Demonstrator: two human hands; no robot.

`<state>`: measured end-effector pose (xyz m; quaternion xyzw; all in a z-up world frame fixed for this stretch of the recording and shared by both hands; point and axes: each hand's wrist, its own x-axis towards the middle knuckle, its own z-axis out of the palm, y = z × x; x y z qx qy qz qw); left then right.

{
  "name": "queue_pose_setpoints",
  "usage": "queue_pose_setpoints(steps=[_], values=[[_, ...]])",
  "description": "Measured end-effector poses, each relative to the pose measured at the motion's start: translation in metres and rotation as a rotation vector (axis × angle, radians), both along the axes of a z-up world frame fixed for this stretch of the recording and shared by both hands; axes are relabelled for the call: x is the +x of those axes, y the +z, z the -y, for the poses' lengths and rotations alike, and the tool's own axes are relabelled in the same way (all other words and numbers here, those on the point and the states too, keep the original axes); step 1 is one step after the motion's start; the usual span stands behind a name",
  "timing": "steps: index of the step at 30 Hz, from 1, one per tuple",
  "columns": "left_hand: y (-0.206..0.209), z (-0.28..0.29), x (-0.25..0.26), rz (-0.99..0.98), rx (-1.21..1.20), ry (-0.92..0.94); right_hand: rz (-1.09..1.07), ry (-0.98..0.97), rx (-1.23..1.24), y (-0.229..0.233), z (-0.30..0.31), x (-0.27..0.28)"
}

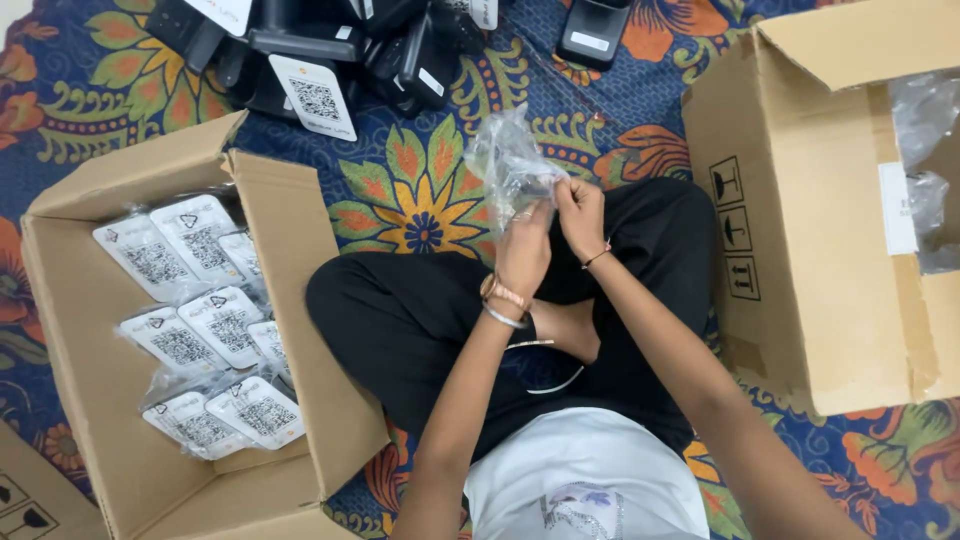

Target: The person unpacks and sorts electronic scanner devices and packaged components from cardboard boxes while sitting on the floor.

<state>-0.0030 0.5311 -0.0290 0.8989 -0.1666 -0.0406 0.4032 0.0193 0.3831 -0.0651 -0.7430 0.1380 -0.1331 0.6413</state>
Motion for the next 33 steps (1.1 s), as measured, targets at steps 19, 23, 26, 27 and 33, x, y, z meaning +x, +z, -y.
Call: queue_pose_setpoints(steps=[19, 23, 26, 27, 33], values=[[0.024, -0.141, 0.095, 0.338, -0.333, 0.284, -0.269, 0.427, 0.845, 0.016, -0.090, 0.172], [0.039, -0.134, 0.097, 0.236, -0.379, 0.389, 0.104, 0.217, -0.249, -0.066, -0.114, 0.230], [0.033, -0.133, 0.093, 0.303, -0.269, 0.322, 0.241, 0.117, -0.559, -0.066, -0.134, 0.251], [0.031, -0.132, 0.092, 0.367, -0.182, 0.274, 0.277, 0.092, -0.544, -0.069, -0.139, 0.259], [0.031, -0.124, 0.101, 0.403, 0.014, 0.245, 0.137, 0.404, -0.540, -0.081, -0.121, 0.271]])
